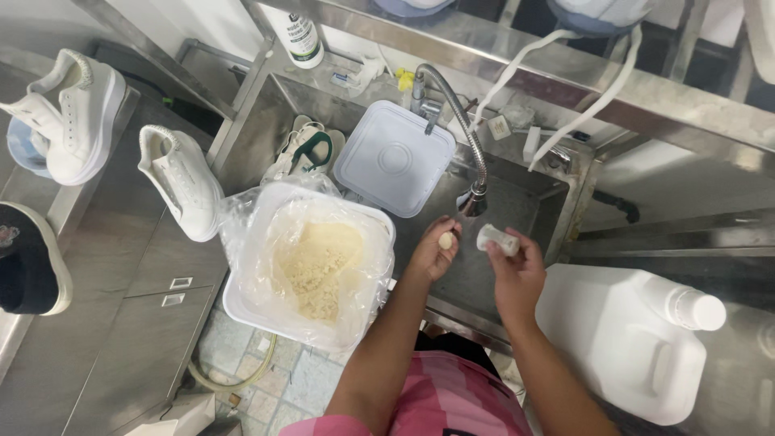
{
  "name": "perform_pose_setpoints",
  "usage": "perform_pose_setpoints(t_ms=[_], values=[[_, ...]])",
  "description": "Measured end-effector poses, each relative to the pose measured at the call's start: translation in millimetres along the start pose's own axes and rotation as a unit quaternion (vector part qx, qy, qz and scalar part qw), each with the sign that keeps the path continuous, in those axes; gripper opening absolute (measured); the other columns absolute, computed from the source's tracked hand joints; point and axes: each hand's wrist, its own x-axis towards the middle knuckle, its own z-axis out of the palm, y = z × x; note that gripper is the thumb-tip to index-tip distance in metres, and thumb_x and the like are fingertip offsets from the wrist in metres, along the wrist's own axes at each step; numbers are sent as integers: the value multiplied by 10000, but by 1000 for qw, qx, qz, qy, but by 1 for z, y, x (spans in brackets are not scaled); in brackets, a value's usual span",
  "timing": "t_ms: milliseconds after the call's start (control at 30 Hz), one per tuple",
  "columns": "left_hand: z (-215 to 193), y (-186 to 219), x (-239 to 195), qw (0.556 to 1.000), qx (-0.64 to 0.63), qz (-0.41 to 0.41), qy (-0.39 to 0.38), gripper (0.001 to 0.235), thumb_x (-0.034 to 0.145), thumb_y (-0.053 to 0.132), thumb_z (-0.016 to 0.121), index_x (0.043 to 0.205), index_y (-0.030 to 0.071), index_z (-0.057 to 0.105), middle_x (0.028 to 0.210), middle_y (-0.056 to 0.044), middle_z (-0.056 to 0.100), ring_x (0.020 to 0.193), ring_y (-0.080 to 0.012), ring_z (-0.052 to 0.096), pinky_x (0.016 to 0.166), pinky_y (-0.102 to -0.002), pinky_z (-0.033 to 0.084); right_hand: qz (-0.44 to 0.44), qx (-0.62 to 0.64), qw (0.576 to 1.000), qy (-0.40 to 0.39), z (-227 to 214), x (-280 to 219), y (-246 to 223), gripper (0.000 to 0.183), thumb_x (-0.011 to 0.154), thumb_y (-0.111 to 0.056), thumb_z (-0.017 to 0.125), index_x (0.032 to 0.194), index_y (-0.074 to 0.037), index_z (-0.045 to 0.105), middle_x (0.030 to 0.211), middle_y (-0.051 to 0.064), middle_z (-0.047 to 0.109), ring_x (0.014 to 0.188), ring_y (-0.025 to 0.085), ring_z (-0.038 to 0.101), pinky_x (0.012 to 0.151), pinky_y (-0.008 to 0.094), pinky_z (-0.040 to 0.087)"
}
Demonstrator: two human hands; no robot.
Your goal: The person unties the laces of a white sneaker and places it in a sink. They then open a container of white powder, scoop some into a small cap, and rinse the cap under running water. The person handles the powder and cap repeatedly, rinsing the cap multiple times before closing the container.
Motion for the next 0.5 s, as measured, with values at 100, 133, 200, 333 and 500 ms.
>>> perform_pose_setpoints(t_ms=[100, 133, 200, 333, 500], values=[[-12, -1, 9, 999, -25, -15, -15, 188, 922, 47, 740, 1068, 91, 628, 1001, -72, 712, 895, -177, 733, 678, -213, 589, 25, -22, 998, 43, -13, -9, 13, 386, 968, -71, 742, 1321, 18, 614, 1074, 93, 695, 860, 109, 621, 737, 240, 516], [-17, 0, 14, 998, -51, -37, -20, 204, 936, 70, 745, 1099, 61, 624, 1003, -78, 707, 893, -183, 733, 667, -223, 588, 23, -18, 999, 42, -16, -11, 14, 379, 967, -77, 737, 1312, 16, 612, 1084, 90, 697, 867, 100, 626, 740, 236, 524], [-28, -2, 28, 991, -100, -82, -30, 269, 962, 114, 756, 1163, 2, 616, 1008, -90, 698, 890, -194, 734, 643, -244, 587, 20, -11, 999, 40, -20, -15, 12, 366, 964, -89, 728, 1295, 11, 608, 1105, 83, 700, 880, 80, 636, 747, 226, 540], [-36, -14, 66, 998, 32, -7, 53, 286, 939, 79, 686, 1177, 201, 583, 992, -45, 689, 846, -150, 699, 651, -207, 571, 15, 9, 999, 43, -24, -16, -2, 379, 948, -84, 724, 1297, 2, 601, 1121, 79, 700, 912, 86, 650, 742, 236, 552], [-37, -23, 101, 993, 100, -8, 64, 181, 1010, 226, 651, 1183, 195, 607, 888, 2, 633, 659, -79, 590, 481, -182, 442, -1, 1, 1000, 32, -31, -16, -18, 379, 955, -89, 721, 1303, -4, 599, 1120, 85, 698, 949, 95, 659, 759, 247, 568]])
